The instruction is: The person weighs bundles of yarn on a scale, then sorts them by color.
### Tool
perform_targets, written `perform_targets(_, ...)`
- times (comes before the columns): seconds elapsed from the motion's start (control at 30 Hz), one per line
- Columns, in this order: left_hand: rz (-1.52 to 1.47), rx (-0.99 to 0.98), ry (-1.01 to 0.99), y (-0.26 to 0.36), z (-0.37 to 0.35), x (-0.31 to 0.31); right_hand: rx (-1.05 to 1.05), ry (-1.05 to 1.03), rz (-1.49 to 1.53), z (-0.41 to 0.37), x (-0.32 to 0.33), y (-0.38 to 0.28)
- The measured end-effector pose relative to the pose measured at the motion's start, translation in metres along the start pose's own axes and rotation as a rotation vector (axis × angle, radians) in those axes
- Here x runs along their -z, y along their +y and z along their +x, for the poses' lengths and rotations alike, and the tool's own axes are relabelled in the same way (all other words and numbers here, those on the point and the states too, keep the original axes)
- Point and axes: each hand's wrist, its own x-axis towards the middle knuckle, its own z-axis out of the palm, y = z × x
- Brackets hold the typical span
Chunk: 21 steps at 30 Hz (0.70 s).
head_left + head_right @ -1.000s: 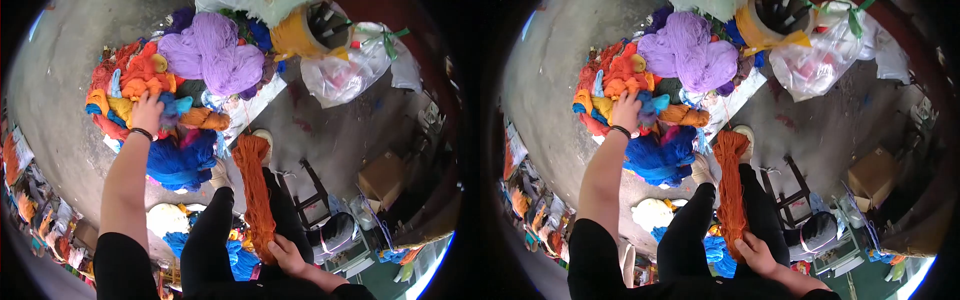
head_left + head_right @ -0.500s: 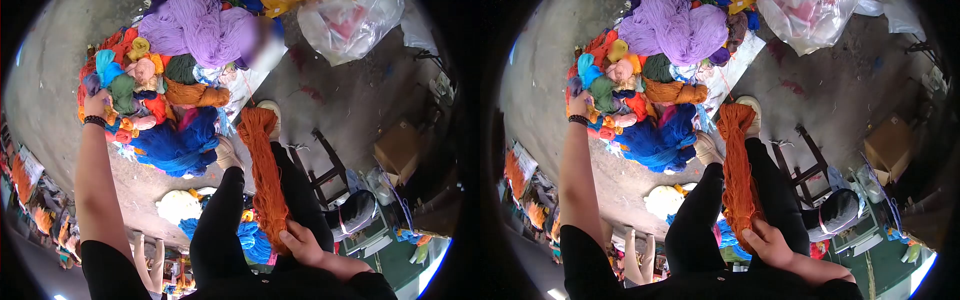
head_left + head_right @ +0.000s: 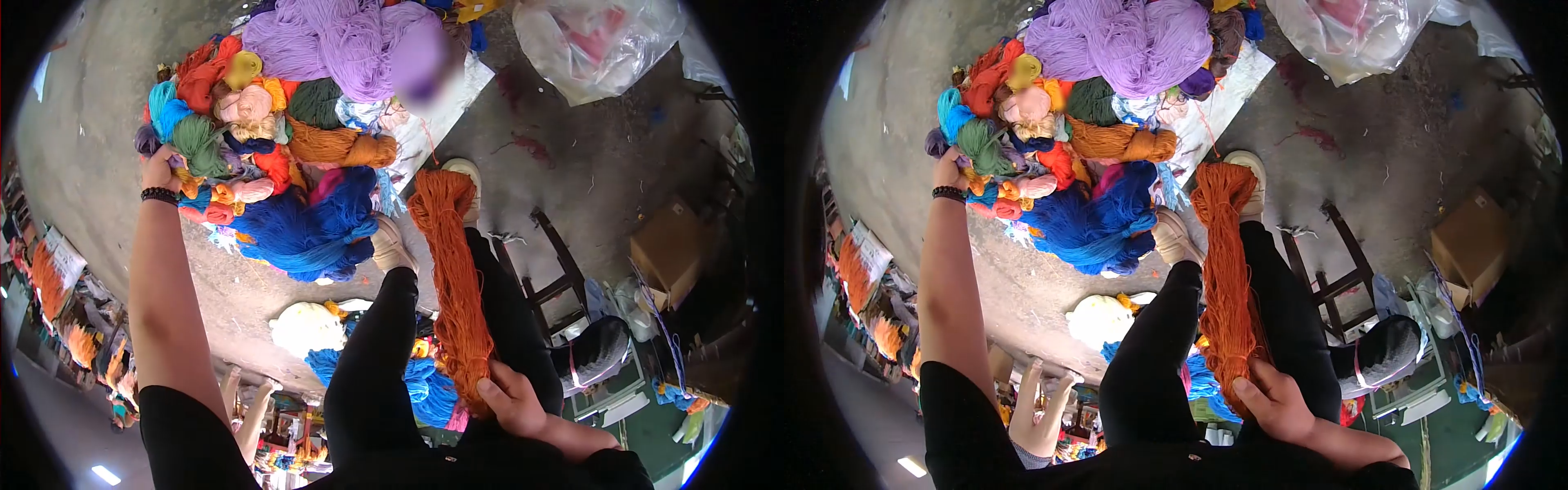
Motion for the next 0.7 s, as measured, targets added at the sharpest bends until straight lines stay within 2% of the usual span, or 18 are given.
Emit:
perform_targets(0.07, -0.111, 0.022, 0.022, -0.002, -0.001, -0.002, -0.041, -0.010, 0.029, -0.001, 0.000, -0.001)
perform_targets(0.2, -0.124, 0.067, 0.028, -0.004, 0.001, -0.003, -0.073, -0.017, 0.082, 0.000, -0.001, -0.001)
perform_targets(0.27, -0.080, 0.029, 0.004, -0.015, 0.020, 0.016, -0.079, -0.019, 0.107, 0.000, -0.002, 0.000)
perform_targets(0.3, -0.078, 0.030, 0.004, -0.011, 0.012, 0.007, -0.085, -0.020, 0.132, 0.000, -0.003, 0.000)
perform_targets(0.37, 0.058, -0.097, -0.025, 0.001, -0.017, -0.027, -0.068, -0.012, 0.148, 0.001, -0.006, -0.003)
perform_targets(0.4, 0.163, -0.176, -0.033, 0.012, -0.043, -0.055, -0.050, -0.002, 0.165, 0.001, -0.007, -0.006)
perform_targets(0.43, 0.464, -0.268, -0.083, 0.008, -0.041, -0.059, -0.044, -0.001, 0.163, 0.002, -0.006, -0.006)
perform_targets(0.47, 0.931, -0.452, -0.088, 0.001, -0.042, -0.063, -0.068, -0.014, 0.140, 0.001, -0.005, -0.004)
perform_targets(0.5, 1.150, -0.500, -0.125, 0.001, -0.063, -0.089, -0.093, -0.028, 0.117, 0.001, -0.004, -0.003)
perform_targets(0.53, 1.441, -0.738, -0.026, -0.013, -0.069, -0.102, -0.089, -0.026, 0.114, 0.001, -0.004, -0.005)
perform_targets(0.57, 1.560, -0.744, -0.174, -0.008, -0.092, -0.121, -0.097, -0.034, 0.103, 0.001, -0.004, -0.006)
perform_targets(0.63, 1.839, -0.768, -0.344, -0.028, -0.103, -0.134, -0.096, -0.044, 0.088, 0.002, -0.004, -0.010)
perform_targets(0.7, 1.875, -0.864, -0.353, -0.043, -0.116, -0.136, -0.024, 0.000, 0.005, 0.002, -0.005, -0.013)
